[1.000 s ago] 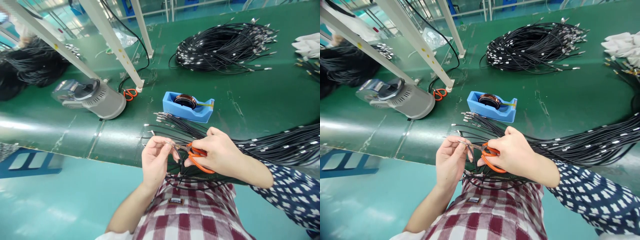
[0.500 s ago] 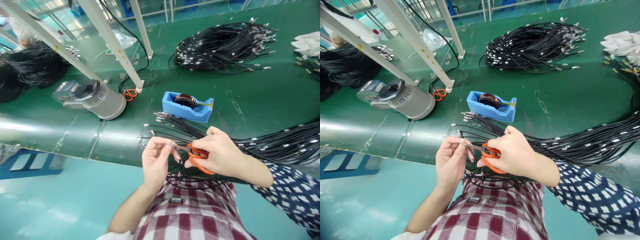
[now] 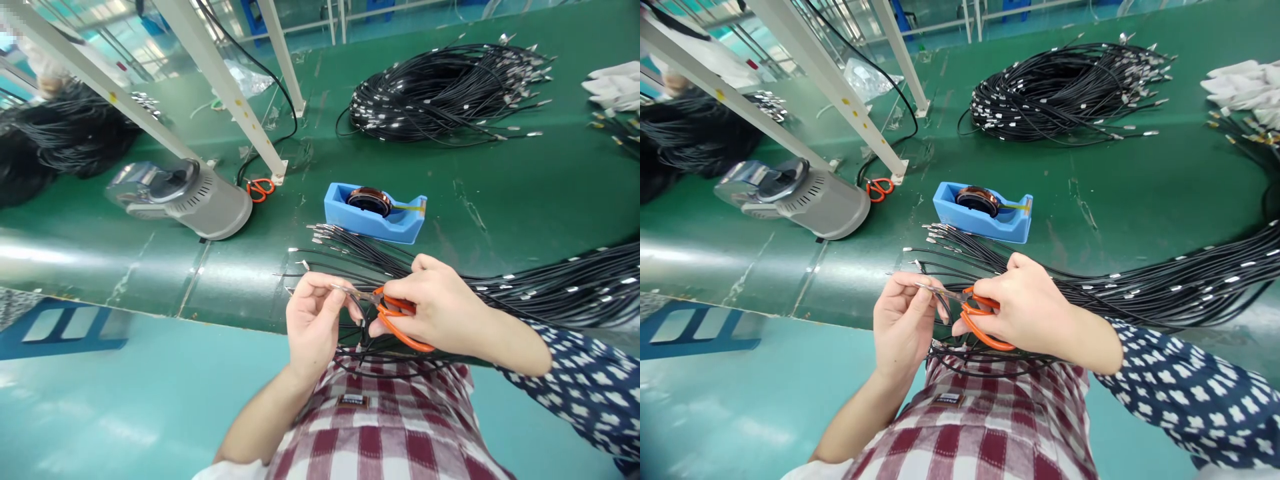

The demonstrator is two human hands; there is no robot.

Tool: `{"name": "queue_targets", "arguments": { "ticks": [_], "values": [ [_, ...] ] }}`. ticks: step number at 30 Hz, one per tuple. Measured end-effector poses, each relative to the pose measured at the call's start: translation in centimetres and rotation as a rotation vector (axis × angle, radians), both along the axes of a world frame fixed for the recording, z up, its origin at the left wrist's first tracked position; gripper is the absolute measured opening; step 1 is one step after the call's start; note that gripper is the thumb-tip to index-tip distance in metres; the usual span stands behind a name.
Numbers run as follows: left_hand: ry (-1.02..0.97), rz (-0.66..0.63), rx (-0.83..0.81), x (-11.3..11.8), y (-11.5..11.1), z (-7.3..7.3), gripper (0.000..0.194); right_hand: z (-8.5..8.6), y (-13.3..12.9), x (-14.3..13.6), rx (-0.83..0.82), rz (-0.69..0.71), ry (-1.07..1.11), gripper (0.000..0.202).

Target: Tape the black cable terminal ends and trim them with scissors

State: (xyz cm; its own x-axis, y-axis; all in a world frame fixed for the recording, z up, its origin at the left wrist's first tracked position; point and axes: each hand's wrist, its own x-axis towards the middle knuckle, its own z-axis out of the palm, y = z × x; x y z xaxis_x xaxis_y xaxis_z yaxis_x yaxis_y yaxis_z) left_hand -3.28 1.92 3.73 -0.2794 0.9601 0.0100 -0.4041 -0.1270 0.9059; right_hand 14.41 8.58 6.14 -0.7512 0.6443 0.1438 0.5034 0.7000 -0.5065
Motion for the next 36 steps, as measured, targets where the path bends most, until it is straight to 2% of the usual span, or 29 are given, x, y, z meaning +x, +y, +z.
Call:
{"name": "queue_targets", "arguments": {
  "ticks": [6, 13, 19, 27, 36],
  "values": [
    [0.003, 0.014, 0.010, -0.1, 0.0, -0.2, 0.005, 0.2, 0.1, 0.0, 0.081, 0.001, -0.020, 0.051],
    [-0.006, 0.017, -0.006, 0.0, 0.1, -0.2, 0.007, 0.0, 0.0, -0.1, 0.004, 0.000, -0.029, 0.048],
    [-0.029, -0.007, -0.040, -0.1, 0.2, -0.1, 0.013, -0.3, 0.1, -0.3, -0.054, -0.015, -0.033, 0.056],
    [-0.063, -0.015, -0.062, -0.1, 0.3, -0.3, 0.016, -0.6, 0.3, -0.4, -0.329, 0.001, -0.042, 0.062],
    [-0.063, -0.023, -0.076, -0.2, 0.3, -0.4, 0.015, -1.0, 0.3, -0.7, -0.754, -0.018, 0.010, 0.060]
  ]
}}
